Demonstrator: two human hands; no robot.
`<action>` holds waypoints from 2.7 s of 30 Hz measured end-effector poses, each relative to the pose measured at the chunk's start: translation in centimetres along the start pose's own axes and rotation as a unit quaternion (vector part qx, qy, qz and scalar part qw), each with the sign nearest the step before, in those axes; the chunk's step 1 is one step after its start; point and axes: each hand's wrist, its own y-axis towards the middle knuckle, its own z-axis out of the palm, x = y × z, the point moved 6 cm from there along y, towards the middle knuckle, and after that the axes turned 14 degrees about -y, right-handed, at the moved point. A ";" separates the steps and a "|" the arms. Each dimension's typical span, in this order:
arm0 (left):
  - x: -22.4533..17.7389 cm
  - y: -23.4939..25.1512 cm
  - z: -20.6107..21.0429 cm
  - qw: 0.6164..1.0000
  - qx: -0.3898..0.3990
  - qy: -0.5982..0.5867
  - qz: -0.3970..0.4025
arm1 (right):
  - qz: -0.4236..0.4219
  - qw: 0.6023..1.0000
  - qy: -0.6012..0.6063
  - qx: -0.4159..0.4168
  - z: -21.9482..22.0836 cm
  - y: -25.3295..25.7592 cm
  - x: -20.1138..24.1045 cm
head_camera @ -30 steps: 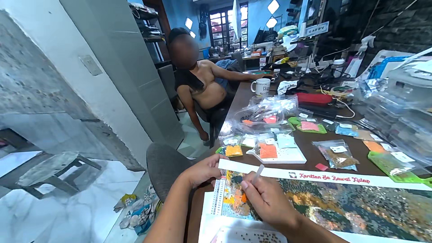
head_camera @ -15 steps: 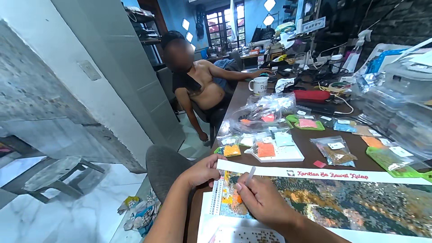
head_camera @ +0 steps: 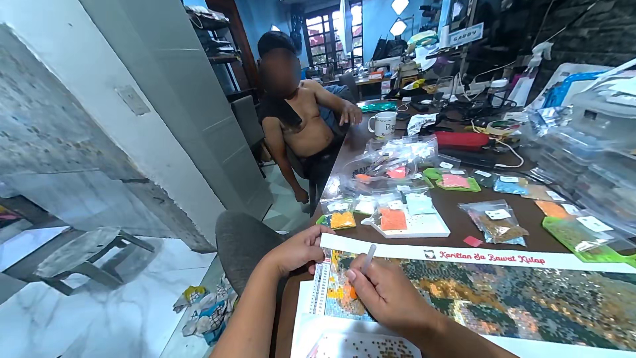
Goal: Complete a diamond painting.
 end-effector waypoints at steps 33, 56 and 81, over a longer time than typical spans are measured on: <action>-0.1 -0.2 0.2 1.000 -0.001 0.001 0.000 | -0.175 0.980 0.095 -0.023 -1.6 -1.3 3.5; 0.0 -0.2 0.1 1.000 -0.003 0.006 0.002 | -0.166 0.977 0.130 -0.015 -1.6 -1.3 3.9; -0.3 -0.2 0.4 1.000 -0.007 0.024 0.011 | -0.253 0.959 0.122 0.030 -0.5 -1.8 5.3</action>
